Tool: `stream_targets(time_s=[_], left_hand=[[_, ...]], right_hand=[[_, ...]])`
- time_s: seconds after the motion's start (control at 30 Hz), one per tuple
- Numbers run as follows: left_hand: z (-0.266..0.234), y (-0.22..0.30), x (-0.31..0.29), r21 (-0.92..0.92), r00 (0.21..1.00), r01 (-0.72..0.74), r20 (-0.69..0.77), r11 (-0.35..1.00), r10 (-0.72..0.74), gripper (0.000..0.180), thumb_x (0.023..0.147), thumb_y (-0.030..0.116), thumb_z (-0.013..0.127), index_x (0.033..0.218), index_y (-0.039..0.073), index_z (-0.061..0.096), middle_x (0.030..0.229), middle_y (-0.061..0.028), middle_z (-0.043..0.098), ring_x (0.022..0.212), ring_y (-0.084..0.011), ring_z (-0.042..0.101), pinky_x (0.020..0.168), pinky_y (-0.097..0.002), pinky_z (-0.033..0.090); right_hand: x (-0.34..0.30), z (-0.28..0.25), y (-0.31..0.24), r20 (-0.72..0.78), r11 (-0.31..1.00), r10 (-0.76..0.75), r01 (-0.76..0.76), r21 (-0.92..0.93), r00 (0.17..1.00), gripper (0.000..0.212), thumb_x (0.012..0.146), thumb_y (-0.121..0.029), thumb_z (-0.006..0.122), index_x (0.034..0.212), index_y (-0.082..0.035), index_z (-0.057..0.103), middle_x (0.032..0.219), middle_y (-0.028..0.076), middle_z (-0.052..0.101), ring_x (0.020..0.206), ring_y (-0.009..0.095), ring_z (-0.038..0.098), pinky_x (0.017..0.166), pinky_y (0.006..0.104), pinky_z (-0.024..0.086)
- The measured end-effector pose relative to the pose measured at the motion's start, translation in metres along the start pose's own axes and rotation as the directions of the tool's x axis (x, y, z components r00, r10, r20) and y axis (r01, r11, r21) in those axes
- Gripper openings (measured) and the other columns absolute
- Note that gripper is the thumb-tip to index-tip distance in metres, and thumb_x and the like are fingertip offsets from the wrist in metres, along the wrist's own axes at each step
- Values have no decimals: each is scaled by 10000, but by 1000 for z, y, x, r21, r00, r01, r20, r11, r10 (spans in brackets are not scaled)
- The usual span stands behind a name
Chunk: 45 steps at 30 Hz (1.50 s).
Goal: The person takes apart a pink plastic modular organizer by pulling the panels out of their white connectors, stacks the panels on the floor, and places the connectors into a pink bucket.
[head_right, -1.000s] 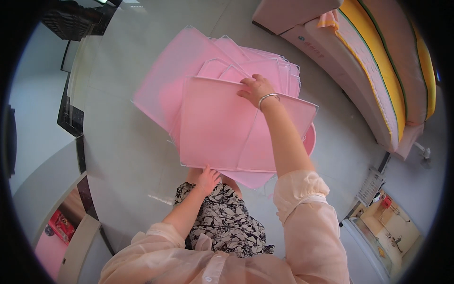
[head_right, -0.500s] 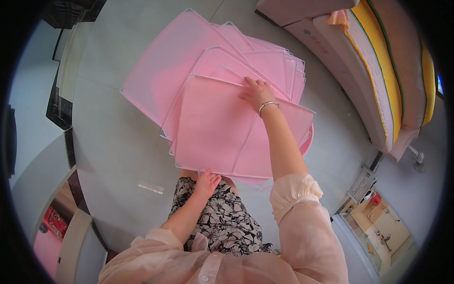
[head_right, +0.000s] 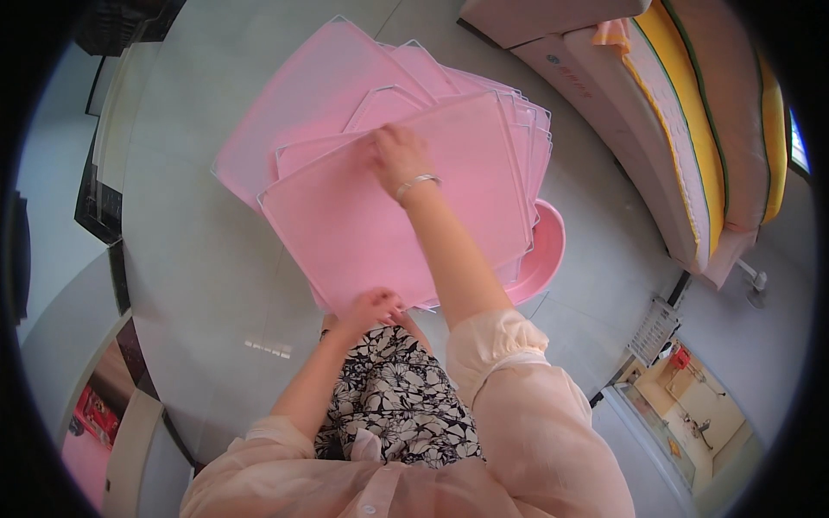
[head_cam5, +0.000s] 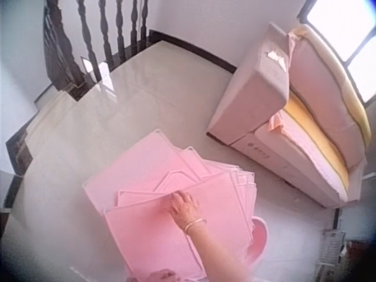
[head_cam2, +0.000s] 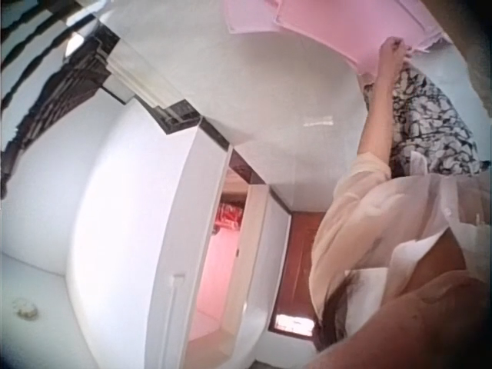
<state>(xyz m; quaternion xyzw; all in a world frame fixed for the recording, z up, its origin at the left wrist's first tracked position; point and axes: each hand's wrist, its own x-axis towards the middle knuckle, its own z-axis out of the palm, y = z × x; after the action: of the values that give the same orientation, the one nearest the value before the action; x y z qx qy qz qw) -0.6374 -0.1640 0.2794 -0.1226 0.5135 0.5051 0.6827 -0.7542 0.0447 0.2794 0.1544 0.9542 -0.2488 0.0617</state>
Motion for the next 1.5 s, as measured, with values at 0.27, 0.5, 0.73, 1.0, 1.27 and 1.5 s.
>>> stream_targets(time_s=[0.27,0.5,0.73,1.0,1.27,1.5], left_hand=[[-57,165,25,920,343,-384,65,77,937,197,707,101,525,886,19,503,851,-146,508,830,-277,482,712,-348,388],[-63,199,75,989,462,-24,137,-143,876,393,726,239,536,1034,24,417,999,-150,472,909,-301,466,798,-414,351],[-43,186,72,974,723,68,-198,217,662,521,746,378,484,1128,44,370,1098,-180,439,965,-323,460,804,-388,362],[-31,176,86,624,745,-381,-230,682,626,405,724,151,552,1097,33,446,1059,-143,496,982,-217,471,813,-280,366],[-67,175,75,939,577,-146,-176,312,798,512,641,160,556,1126,90,411,1091,-151,466,1008,-281,443,860,-371,348],[-89,30,-94,705,460,35,-640,708,615,468,699,220,521,1124,82,381,1080,-151,456,975,-310,448,807,-405,364]], right_hand=[[-177,-34,221,-179,449,892,-862,237,416,546,707,-404,551,1110,-61,417,1038,155,479,930,262,474,804,350,382],[-247,27,137,668,-571,740,-447,688,84,693,764,-483,436,1222,-16,205,1142,162,397,1001,302,425,813,412,361],[-241,43,107,564,-503,811,-309,807,154,418,783,-257,512,1082,-22,337,845,31,482,641,107,430,561,286,369],[-210,22,155,203,-106,964,-451,886,173,581,718,-211,579,1169,0,280,886,86,484,693,146,456,598,258,388],[-230,34,129,208,484,800,-810,331,562,537,696,-230,550,1126,38,371,1066,220,463,1001,297,448,839,340,362],[-268,-10,77,696,584,480,-786,201,534,205,771,-212,440,850,-26,480,571,90,516,432,180,512,333,288,399]])
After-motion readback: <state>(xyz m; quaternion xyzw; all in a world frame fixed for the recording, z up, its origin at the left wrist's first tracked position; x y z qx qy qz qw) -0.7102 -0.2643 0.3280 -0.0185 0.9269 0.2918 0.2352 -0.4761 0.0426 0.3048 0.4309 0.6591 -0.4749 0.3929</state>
